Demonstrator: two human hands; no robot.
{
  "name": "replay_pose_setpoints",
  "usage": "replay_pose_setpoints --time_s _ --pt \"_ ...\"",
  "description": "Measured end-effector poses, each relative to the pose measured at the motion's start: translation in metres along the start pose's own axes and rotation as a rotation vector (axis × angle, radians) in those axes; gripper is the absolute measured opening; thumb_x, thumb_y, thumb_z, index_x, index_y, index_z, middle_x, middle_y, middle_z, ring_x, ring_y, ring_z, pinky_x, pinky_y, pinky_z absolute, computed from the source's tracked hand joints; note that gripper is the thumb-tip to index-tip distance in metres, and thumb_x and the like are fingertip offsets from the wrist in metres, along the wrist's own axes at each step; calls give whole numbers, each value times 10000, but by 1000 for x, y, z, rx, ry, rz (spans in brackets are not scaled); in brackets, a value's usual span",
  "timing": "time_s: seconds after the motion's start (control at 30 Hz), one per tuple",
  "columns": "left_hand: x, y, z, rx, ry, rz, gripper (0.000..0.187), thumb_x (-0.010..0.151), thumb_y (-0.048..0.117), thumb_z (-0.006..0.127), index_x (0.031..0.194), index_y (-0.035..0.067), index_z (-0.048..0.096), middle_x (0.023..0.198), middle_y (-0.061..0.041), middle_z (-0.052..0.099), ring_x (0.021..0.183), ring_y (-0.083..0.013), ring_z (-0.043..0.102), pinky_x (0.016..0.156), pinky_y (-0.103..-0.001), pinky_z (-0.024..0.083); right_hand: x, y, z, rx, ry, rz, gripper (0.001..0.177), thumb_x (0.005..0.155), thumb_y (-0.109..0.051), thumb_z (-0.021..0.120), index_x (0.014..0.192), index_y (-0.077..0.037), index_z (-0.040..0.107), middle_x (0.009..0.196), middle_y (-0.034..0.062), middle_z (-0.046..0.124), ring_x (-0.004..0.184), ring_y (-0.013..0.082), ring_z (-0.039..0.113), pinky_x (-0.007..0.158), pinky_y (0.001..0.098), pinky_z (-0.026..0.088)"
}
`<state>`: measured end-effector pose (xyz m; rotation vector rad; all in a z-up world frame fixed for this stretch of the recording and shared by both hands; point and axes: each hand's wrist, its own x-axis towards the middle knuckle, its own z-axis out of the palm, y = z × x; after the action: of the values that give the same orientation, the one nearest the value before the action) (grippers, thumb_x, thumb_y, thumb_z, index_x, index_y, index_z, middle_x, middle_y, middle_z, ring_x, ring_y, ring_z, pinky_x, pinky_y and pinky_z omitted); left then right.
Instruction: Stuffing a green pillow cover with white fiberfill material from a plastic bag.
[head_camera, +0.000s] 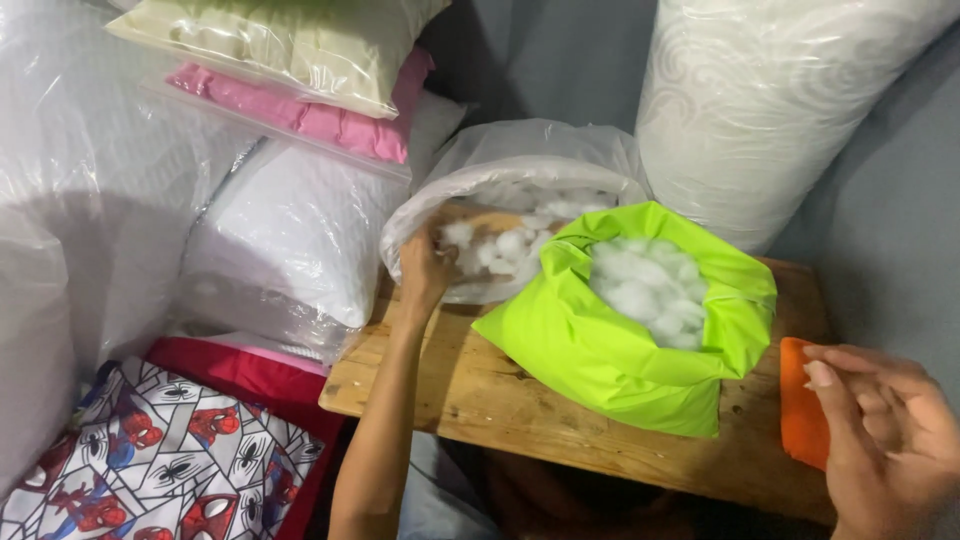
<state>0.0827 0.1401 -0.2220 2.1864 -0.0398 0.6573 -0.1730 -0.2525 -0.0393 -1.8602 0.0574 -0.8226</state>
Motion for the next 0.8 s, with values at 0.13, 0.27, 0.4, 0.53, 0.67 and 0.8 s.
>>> replay_pose_setpoints --time_s 0.13,0.27,0.4,0.53,0.67,0.8 --pt "-6 99 -62 -390 -43 -149 348 843 60 787 1162 114 660 941 -18 758 795 -135 741 748 -259 609 23 -23 44 68 -140 -214 160 1065 198 632 1204 137 583 1183 249 636 1098 266 664 1045 310 557" --pt "-4 148 -78 -423 -70 -46 146 885 83 776 1027 82 744 896 -14 786 832 -92 747 777 -221 626 50 -64 110 -152 -461 -492 190 953 -38 722 1136 -31 672 1113 99 688 873 193 677 849 306 541" --pt "2 156 -72 -391 -52 -116 240 843 147 809 1079 174 777 868 -21 803 850 -150 760 836 -265 614 67 -93 160 -191 -808 -435 358 907 21 637 1259 75 608 1151 270 641 1083 470 665 933 565 530" --pt "2 175 -82 -514 -66 -99 236 858 92 803 1091 106 774 899 -67 803 835 -127 726 853 -248 599 107 -70 202 -313 -965 -466 588 831 73 674 1387 106 486 1283 333 569 1185 556 579 1029 605 450" --pt "-1 185 -87 -654 -70 -118 242 850 97 830 1083 96 767 911 -51 796 857 -75 685 854 -209 578 131 -53 232 -183 -1186 -265 521 859 -30 728 1332 39 520 1325 347 603 1287 565 531 1102 659 372" --pt "-3 185 -94 -609 -16 6 492 826 173 887 1254 38 685 1183 -131 736 1046 -217 674 934 -329 584 126 -53 239 9 -1086 -119 61 903 -48 711 927 -2 680 684 189 747 654 255 766 649 357 609"
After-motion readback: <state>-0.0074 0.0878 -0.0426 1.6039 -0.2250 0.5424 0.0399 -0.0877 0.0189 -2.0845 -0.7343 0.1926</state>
